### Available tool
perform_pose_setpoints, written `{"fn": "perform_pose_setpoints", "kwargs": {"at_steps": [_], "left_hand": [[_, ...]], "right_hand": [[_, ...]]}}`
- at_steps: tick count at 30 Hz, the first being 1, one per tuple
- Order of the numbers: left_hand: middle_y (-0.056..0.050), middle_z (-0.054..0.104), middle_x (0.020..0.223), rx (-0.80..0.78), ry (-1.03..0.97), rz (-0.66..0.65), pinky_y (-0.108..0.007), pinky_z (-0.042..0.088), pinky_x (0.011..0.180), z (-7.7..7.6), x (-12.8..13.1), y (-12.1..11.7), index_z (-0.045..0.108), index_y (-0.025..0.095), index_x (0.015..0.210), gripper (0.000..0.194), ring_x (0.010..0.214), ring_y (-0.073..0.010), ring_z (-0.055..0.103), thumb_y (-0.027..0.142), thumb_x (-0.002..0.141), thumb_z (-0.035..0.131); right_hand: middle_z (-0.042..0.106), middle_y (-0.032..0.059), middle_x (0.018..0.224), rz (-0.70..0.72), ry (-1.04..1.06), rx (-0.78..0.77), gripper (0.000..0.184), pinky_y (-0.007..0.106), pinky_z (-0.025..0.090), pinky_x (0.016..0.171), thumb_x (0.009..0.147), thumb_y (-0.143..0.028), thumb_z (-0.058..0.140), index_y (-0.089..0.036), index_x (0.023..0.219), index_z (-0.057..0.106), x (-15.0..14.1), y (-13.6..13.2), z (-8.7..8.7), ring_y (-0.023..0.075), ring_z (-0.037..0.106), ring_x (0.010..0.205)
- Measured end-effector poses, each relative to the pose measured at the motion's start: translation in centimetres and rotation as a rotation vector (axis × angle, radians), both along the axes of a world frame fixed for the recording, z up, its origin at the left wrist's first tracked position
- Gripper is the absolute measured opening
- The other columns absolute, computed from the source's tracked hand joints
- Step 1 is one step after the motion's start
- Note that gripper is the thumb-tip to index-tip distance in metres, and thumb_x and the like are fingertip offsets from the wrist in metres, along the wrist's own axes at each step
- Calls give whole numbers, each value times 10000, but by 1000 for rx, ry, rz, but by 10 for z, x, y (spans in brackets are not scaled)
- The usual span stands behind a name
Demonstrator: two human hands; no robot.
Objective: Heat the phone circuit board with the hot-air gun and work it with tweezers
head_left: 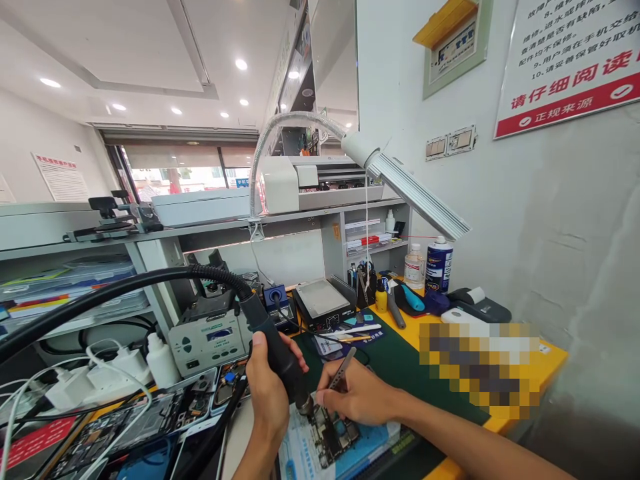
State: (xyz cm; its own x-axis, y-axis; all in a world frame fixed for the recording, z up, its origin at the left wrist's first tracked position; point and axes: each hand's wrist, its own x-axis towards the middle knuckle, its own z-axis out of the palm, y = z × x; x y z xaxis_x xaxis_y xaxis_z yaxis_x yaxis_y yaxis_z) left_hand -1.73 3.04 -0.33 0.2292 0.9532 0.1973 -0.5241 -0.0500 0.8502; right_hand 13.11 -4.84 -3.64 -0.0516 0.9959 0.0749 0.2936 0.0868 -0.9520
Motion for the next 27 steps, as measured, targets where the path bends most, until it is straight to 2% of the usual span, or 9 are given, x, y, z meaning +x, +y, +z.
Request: {"fn": "perform_pose_setpoints", "kwargs": {"at_steps": [9,27], "left_hand": [[-36,649,599,4,1,-1,-301,534,471,-1,0,1,619,178,759,695,485,-177,597,873,763,622],[-35,648,591,-7,-5,-4,-305,534,459,2,0,1,619,178,746,704,475,-177,594,880,715,664]], "right_hand": [[588,-48,586,3,3,15,159,219,430,503,878,-252,785,-178,812,661,1,2,-4,106,539,521],[599,-35,603,-48,-52,-15,145,240,404,519,865,-256,752,-182,794,649,-3,-1,5,129,547,551]]}}
